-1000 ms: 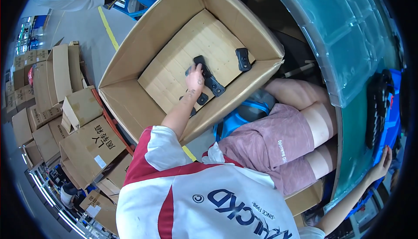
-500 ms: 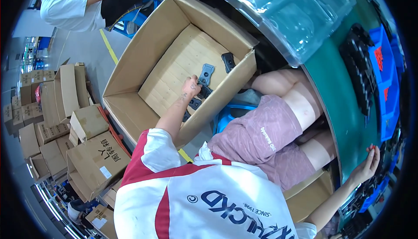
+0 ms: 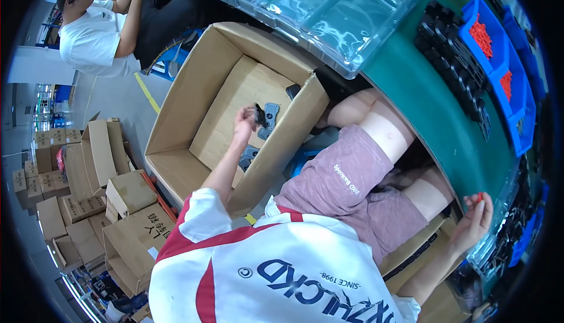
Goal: Assembling the components of plastic mobile phone holders, including frames, pads, and clamps.
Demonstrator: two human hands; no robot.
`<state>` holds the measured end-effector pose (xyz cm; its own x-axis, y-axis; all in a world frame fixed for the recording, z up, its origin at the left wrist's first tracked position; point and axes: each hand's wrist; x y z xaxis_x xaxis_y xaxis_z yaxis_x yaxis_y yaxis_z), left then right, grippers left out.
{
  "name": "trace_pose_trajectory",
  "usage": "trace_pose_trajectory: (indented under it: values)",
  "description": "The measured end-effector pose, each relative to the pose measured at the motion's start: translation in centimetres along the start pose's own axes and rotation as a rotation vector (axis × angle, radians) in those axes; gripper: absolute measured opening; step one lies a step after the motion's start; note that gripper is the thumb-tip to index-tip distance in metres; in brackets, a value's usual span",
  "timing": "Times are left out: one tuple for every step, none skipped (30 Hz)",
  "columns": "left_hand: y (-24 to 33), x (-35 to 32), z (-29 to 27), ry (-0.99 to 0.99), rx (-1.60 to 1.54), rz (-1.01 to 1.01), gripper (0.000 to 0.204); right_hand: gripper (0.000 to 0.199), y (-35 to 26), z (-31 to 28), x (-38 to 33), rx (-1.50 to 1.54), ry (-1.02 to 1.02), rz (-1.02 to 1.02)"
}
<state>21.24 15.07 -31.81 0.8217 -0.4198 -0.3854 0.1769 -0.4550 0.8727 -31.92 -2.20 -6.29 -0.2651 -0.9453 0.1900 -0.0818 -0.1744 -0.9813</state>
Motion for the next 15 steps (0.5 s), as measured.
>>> trace_pose_trajectory:
  values:
    - [3.0, -1.6, 0.1, -0.112, -0.248, 0.032, 0.036, 0.018, 0.0, 0.2, -0.5, 0.036, -0.042, 0.058]
    - [6.1, -3.1, 0.4, -0.228, -0.499, 0.062, 0.034, 0.018, -0.1, 0.5, -0.9, 0.072, -0.082, 0.113]
    - [9.1, -5.2, 1.1, -0.25, -0.5, 0.062, 0.034, 0.018, 0.1, 0.9, -1.4, 0.122, -0.132, 0.116]
    - [12.1, -7.8, 2.1, -0.29, -0.579, 0.027, 0.034, 0.019, 0.2, 1.4, -2.0, 0.17, -0.174, 0.116]
    - [14.7, -10.7, 3.5, -0.342, -0.66, -0.014, 0.035, 0.018, 0.0, 2.8, -3.2, 0.121, -0.041, 0.144]
    - [16.6, -13.4, 4.9, -0.403, -0.738, -0.064, 0.035, 0.017, 0.0, 4.3, -4.0, 0.026, 0.006, 0.103]
    - [17.6, -15.5, 5.9, -0.457, -0.822, -0.122, 0.037, 0.016, -0.6, 6.0, -4.5, -0.073, 0.044, 0.062]
    - [17.9, -16.6, 6.9, -0.581, -0.818, -0.13, 0.04, 0.017, -2.2, 7.7, -5.3, 0.004, -0.023, 0.124]
    - [18.1, -17.8, 8.0, -0.712, -0.816, -0.148, 0.043, 0.021, -2.8, 8.3, -5.6, 0.119, -0.163, 0.246]
    - [19.0, -19.6, 9.5, -0.793, -0.82, -0.184, 0.043, 0.026, -2.6, 8.7, -6.2, 0.237, -0.209, 0.377]
    - [20.1, -21.6, 10.7, -0.852, -0.807, -0.228, 0.044, 0.028, -3.1, 9.5, -6.5, 0.227, -0.22, 0.464]
    - [20.5, -23.3, 11.6, -0.9, -0.798, -0.267, 0.045, 0.023, -3.5, 10.0, -6.6, 0.279, -0.289, 0.486]
    - [20.2, -24.5, 12.5, -0.959, -0.73, -0.169, 0.045, 0.02, -3.2, 10.3, -6.9, 0.32, -0.295, 0.421]
    - [19.9, -25.4, 13.3, -1.011, -0.667, -0.061, 0.046, 0.016, -2.7, 10.3, -7.2, 0.364, -0.309, 0.355]
    - [19.9, -26.6, 13.9, -1.067, -0.667, -0.081, 0.046, 0.01, -2.9, 10.0, -7.1, 0.205, -0.292, 0.211]
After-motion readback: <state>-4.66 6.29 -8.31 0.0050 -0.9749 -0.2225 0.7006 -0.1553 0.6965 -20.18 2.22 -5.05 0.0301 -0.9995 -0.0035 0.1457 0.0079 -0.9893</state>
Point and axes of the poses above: each hand's wrist, its own x-axis towards the middle knuckle, its own z-axis out of the palm, y = z × x, and after that the axes turned 11 degrees about y, right-handed
